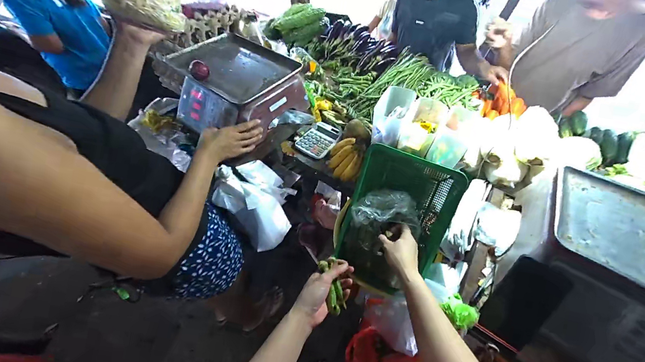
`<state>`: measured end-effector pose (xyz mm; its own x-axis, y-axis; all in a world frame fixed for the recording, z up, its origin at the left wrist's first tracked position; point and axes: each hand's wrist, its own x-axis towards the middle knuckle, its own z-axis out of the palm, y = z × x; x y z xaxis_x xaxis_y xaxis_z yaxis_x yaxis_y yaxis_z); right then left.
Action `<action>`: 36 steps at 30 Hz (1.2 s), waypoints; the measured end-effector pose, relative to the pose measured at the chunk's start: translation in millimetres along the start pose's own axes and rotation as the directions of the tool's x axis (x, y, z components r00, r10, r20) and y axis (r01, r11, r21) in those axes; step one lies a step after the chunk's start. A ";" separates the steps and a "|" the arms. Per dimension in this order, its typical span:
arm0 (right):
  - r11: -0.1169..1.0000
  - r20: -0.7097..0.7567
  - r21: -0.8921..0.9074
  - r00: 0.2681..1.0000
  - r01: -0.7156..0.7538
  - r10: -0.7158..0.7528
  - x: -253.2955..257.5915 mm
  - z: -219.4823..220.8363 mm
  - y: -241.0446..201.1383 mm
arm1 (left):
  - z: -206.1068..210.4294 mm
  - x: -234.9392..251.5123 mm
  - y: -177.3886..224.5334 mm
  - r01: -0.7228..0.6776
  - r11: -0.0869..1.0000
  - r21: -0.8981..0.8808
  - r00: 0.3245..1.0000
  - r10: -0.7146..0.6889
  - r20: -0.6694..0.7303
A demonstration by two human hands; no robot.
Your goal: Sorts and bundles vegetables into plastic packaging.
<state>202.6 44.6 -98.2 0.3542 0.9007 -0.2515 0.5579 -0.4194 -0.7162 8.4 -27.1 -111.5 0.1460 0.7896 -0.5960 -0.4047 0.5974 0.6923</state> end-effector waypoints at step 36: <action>0.974 -0.109 -0.215 0.990 0.066 -0.092 3.9 -5.0 10.0 | -51.4 -40.7 -11.5 -0.146 0.985 0.088 0.973 0.127 0.195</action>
<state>213.3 43.3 -103.1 0.3816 0.9175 -0.1120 0.7286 -0.3731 -0.5744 -39.3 -73.4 -116.1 0.2663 0.8710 -0.4129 -0.3403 0.4857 0.8052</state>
